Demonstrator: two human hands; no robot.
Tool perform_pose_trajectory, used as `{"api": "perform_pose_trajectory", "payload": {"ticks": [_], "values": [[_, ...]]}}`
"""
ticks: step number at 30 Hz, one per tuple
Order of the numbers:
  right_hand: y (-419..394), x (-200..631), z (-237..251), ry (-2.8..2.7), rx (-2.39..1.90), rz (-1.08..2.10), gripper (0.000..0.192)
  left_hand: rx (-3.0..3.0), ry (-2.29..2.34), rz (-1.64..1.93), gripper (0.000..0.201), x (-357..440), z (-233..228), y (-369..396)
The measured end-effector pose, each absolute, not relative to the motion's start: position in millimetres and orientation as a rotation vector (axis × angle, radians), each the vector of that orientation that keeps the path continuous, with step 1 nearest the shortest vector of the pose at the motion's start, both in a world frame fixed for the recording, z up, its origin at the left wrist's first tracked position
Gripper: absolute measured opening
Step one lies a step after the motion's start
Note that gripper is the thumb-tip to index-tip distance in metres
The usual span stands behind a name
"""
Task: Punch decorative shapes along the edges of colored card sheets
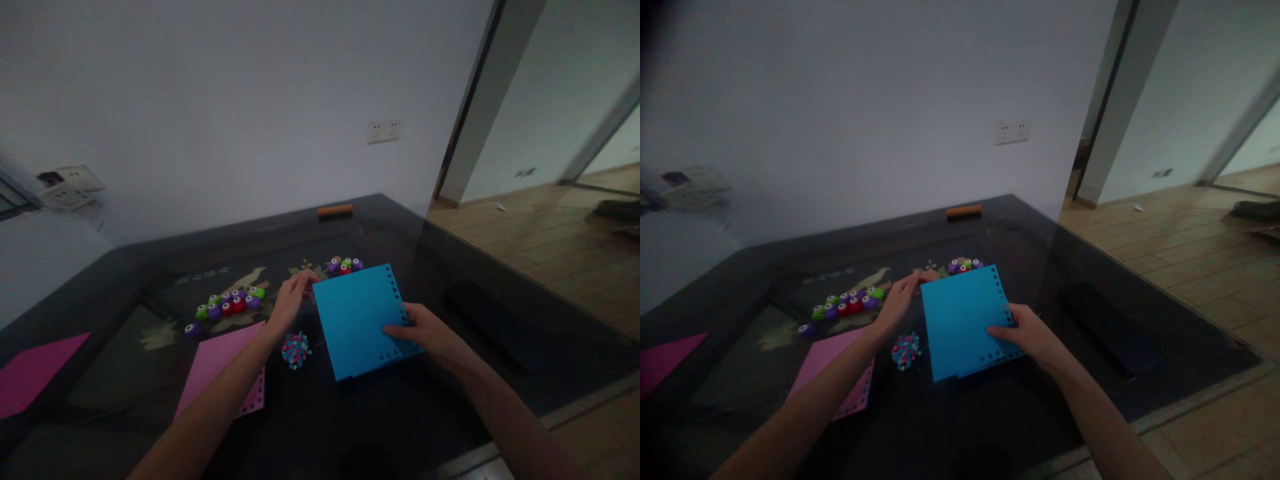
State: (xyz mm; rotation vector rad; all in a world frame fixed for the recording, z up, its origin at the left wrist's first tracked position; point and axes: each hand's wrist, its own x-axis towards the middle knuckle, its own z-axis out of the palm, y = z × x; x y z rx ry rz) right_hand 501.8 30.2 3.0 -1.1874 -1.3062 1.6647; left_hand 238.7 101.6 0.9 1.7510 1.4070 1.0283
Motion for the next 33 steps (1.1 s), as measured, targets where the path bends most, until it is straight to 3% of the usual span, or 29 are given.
{"api": "perform_pose_trajectory", "payload": {"ticks": [2,7,12,25,30,33], "values": [[31,501,2,-1.304,-1.218,1.638,0.042,1.668,1.317,0.964,0.057,237,-2,76],[32,496,-1,-1.314,-1.255,1.599,0.045,1.564,1.194,0.798,0.034,241,-8,45],[34,495,0,-1.286,-1.327,1.543,0.042,1.457,1.242,0.705,0.024,244,-6,43],[42,498,-9,-1.138,-1.404,1.34,0.034,1.512,1.186,0.754,0.023,249,-5,36],[44,505,-6,-1.047,-1.425,1.247,0.034,1.72,1.245,0.874,0.034,247,-8,28],[47,514,-6,-1.028,-1.445,1.166,0.038,1.955,1.345,0.917,0.028,244,-10,24]]}}
